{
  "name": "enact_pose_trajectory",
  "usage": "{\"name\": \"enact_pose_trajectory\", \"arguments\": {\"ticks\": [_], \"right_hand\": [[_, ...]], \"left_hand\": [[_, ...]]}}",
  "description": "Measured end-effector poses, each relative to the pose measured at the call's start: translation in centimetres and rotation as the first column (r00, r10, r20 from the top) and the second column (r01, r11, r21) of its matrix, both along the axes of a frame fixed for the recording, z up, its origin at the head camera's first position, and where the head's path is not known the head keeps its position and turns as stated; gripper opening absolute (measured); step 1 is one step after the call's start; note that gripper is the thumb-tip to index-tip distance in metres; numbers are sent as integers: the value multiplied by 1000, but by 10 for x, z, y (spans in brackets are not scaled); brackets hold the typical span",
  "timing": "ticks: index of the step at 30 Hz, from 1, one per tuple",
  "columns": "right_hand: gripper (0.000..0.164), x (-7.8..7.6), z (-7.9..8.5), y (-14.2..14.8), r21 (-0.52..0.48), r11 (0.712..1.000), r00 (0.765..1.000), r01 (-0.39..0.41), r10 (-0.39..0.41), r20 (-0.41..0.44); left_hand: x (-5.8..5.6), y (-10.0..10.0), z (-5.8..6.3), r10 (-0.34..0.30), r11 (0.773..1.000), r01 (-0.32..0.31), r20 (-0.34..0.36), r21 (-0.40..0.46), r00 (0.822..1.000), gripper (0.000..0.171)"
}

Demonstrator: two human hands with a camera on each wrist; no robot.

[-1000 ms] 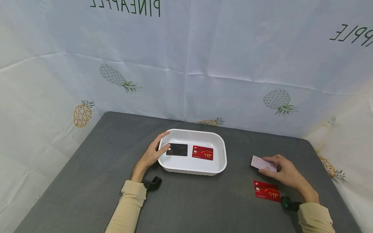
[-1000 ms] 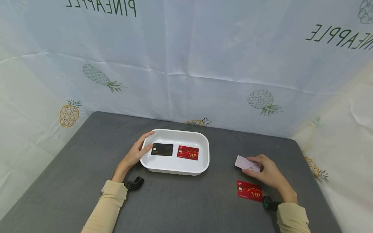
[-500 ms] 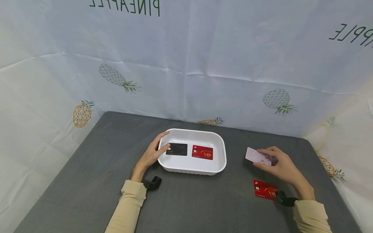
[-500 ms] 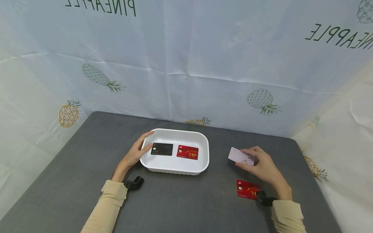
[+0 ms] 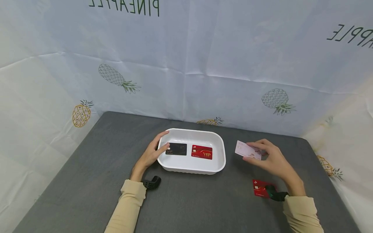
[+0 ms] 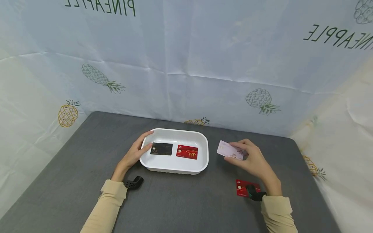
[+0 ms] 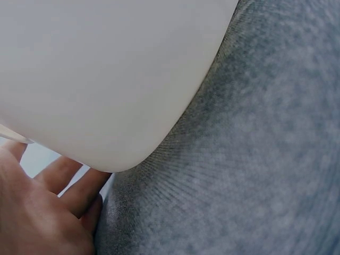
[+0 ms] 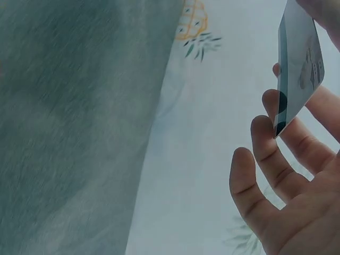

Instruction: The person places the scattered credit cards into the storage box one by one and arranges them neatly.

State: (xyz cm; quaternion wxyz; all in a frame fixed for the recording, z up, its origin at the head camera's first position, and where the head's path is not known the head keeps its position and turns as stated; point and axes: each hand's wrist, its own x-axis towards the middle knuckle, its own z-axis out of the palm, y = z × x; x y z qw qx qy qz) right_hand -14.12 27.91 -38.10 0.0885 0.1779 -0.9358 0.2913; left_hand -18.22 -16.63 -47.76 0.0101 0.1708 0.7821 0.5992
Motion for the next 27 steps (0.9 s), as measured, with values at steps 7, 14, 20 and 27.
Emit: {"name": "enact_pose_trajectory", "arguments": {"ticks": [7, 14, 20, 27], "right_hand": [[51, -3, 3, -17, -25, 999, 999, -38, 37, -11], [53, -6, 5, -32, -31, 998, 998, -56, 56, -12], [51, -5, 7, -50, -51, 995, 996, -88, 89, 22], [50, -7, 7, -67, -67, 991, 992, -119, 122, 39]], "left_hand": [[0, 1, 1, -4, 1000, 4, -7, 4, 1000, 59], [0, 1, 2, -11, 1000, 11, -1, 9, 1000, 60], [1, 1, 1, -10, 1000, 10, -2, 9, 1000, 59], [1, 1, 1, -9, 1000, 9, -6, 11, 1000, 59]]}}
